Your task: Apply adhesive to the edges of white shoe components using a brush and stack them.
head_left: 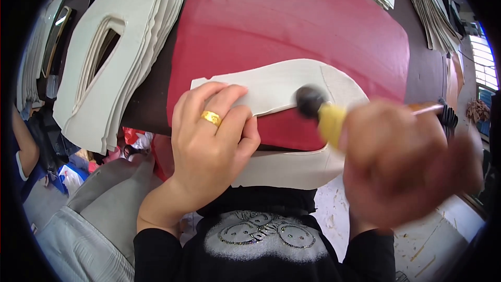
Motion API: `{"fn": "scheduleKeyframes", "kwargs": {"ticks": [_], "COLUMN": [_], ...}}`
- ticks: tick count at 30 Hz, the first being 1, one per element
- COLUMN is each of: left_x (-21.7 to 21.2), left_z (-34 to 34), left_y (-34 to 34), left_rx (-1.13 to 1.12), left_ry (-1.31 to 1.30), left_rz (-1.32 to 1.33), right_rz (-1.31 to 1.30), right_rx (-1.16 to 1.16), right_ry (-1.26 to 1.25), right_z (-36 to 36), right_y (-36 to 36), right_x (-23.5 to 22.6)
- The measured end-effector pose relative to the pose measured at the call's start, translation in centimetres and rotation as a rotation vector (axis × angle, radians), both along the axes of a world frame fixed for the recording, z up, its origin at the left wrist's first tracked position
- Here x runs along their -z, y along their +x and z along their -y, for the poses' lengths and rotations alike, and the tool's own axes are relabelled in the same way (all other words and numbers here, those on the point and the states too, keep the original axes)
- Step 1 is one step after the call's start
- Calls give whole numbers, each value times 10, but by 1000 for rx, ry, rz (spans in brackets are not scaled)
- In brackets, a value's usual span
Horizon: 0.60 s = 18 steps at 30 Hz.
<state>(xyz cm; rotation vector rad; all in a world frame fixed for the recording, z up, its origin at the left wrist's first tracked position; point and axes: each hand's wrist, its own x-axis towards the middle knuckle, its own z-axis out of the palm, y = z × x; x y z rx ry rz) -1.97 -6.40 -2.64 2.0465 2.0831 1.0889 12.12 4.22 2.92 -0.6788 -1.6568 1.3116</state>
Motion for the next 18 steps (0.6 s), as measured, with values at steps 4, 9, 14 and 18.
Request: {"fn": "scheduleKeyframes", "kwargs": {"ticks": [4,9,14,18], "left_x": [-6,-9,4,-4], "left_z": [7,11,27,29], "left_y": [-10,-15,-27,-38], "left_rx": [100,14,15,81], "left_ry": [-29,-42,4,12], "left_rz": [26,37,42,0], "right_rz": [17,71,160,229], "right_rx": [-58,-94,-85,-79], "right_ry": [-31,65,194,287], "right_z": [12,13,15,24], "right_y": [0,-21,-32,-36], "right_x": [-3,-4,-7,-14]}}
